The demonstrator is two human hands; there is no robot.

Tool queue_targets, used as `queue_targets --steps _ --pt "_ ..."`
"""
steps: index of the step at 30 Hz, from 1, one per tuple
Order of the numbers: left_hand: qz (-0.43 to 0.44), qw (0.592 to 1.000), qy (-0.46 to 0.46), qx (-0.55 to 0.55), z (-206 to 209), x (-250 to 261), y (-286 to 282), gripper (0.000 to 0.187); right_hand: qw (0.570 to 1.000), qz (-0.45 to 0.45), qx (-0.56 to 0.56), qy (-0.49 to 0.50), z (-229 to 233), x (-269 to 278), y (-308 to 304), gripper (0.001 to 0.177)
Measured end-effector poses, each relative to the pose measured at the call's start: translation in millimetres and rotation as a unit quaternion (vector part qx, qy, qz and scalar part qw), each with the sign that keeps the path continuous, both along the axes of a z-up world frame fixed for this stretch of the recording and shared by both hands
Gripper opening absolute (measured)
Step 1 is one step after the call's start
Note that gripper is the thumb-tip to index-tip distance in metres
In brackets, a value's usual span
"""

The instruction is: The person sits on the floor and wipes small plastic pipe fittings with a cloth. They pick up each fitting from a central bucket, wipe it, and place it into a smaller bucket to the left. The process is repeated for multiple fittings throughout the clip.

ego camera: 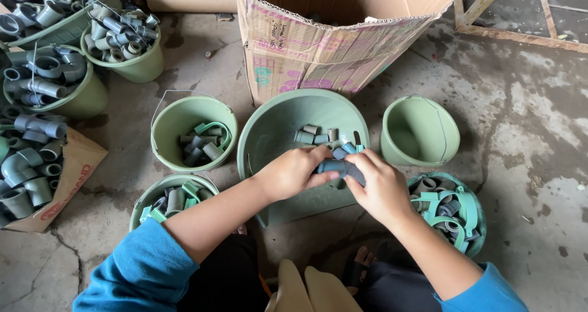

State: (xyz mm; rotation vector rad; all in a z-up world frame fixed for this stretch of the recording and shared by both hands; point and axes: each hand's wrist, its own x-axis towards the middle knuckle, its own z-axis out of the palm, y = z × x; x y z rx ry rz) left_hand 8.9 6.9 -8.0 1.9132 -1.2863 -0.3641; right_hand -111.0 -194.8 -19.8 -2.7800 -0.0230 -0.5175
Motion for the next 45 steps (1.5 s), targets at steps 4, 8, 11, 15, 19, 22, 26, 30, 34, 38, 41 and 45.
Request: queue_targets --steps 4,8,11,15,19,22,26,30,34,38,41,45 --pt "0.087 0.975 0.202 0.037 -37.1 7.5 -11.1 0.057 0.994 0.002 -0.079 -0.076 -12.3 3.2 5.0 0.032" --pt "0.137 0.848 0.512 0.010 -28.5 -2.7 -8.2 0.057 0.981 0.024 -0.112 -0.154 -15.3 6.4 6.2 0.024" --pt "0.117 0.908 0.403 -0.015 -45.7 7.8 -8.6 0.051 0.995 0.031 0.052 -0.075 -3.7 3.2 3.9 0.027" --pt "-0.039 0.985 0.058 -0.158 -9.5 7.0 2.9 0.033 0.922 0.015 0.371 0.110 -5.7 3.7 -13.6 0.031" --pt "-0.097 0.967 -0.132 -0.196 16.6 1.2 7.4 0.024 0.842 -0.003 0.511 0.176 -0.8 0.6 -11.8 0.024" --pt "-0.097 0.961 -0.166 -0.199 10.9 1.4 4.0 0.023 0.781 -0.018 0.593 0.194 -3.3 -2.2 -12.6 0.025" --pt "0.030 0.964 0.251 -0.081 -3.2 -1.7 -3.2 0.034 0.942 0.088 0.317 0.064 -6.2 -1.0 -15.6 0.026" --pt "0.077 0.830 0.553 -0.005 4.3 0.3 -3.8 0.044 0.966 0.204 0.127 -0.097 3.5 2.3 -11.7 0.021" --pt "0.059 0.764 0.641 -0.037 3.8 -0.8 -5.8 0.041 0.950 0.225 0.167 -0.137 9.5 3.3 -27.8 0.022" --pt "0.054 0.790 0.590 -0.154 -23.6 -2.3 -13.4 0.037 0.850 0.100 0.502 -0.127 7.6 4.8 -16.6 0.043" --pt "0.041 0.852 0.477 -0.212 -53.3 -9.9 -31.2 0.036 0.837 0.054 0.534 -0.111 14.6 8.2 7.9 0.048" --pt "0.081 0.956 0.263 -0.097 -21.6 -40.6 -23.0 0.041 0.916 0.068 0.363 -0.153 -8.9 17.0 21.2 0.021"
